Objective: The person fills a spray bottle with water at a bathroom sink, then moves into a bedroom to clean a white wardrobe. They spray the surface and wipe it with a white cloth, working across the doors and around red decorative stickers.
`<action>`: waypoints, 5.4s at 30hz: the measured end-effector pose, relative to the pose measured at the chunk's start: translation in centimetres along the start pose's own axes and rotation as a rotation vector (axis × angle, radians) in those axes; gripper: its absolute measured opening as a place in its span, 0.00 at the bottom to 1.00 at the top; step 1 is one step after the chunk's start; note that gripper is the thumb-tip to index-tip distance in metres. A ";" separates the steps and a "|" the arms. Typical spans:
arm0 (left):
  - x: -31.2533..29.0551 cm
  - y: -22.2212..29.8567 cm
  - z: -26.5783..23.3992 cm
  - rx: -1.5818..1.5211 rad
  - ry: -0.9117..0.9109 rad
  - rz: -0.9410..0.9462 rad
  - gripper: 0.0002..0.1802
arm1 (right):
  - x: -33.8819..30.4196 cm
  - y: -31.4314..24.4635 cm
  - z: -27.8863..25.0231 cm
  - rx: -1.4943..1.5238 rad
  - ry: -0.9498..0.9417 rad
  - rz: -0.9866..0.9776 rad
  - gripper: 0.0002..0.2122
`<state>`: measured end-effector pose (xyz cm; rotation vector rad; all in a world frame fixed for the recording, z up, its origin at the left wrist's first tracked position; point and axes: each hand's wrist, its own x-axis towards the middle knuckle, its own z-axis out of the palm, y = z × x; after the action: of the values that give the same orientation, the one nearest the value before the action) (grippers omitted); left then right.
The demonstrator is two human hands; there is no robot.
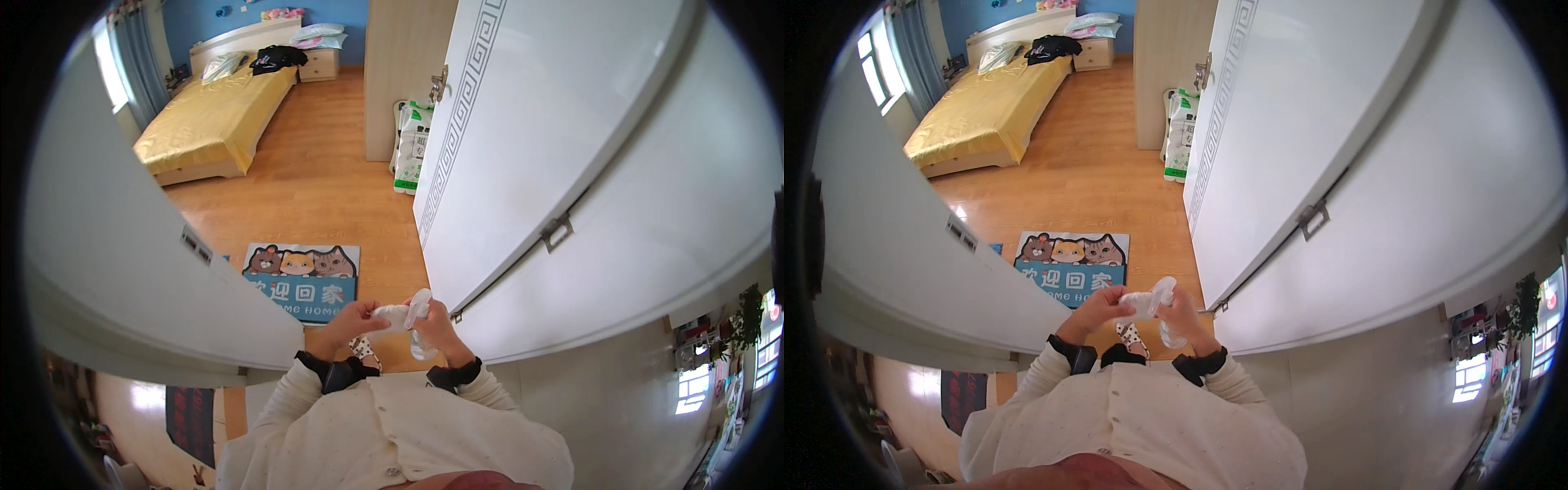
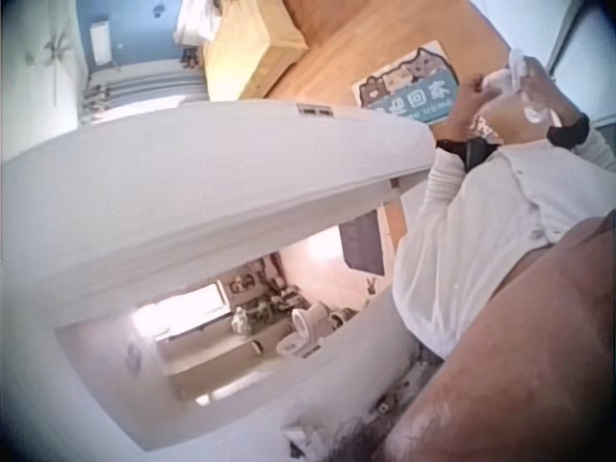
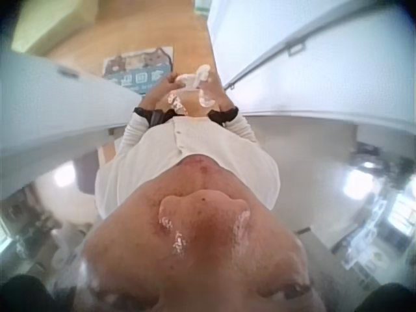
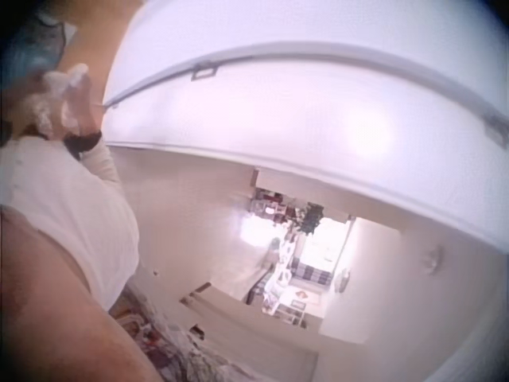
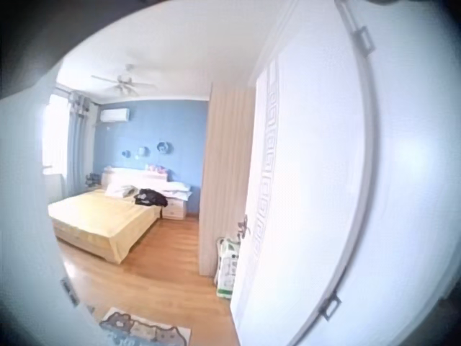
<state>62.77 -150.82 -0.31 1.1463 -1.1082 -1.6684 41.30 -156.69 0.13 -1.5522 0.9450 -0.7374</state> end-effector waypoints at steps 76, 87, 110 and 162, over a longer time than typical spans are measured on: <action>118.9 96.7 -84.1 0.708 0.220 2.429 0.34 | 142.8 -18.1 0.8 0.194 0.660 -0.702 0.17; 132.6 99.3 -93.8 0.478 0.352 1.990 0.36 | 153.0 -20.2 7.5 0.177 1.080 -0.766 0.16; 120.1 86.9 -85.9 0.824 -0.544 2.568 0.34 | 152.9 -18.3 15.5 0.237 1.295 -0.832 0.12; 120.6 119.0 -83.3 0.384 0.604 2.117 0.32 | 155.7 -19.4 15.0 0.052 1.571 -0.776 0.15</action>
<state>127.38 -315.25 66.22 0.1045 -1.2606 0.5054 133.07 -284.42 11.03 -1.0412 1.2924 -2.6934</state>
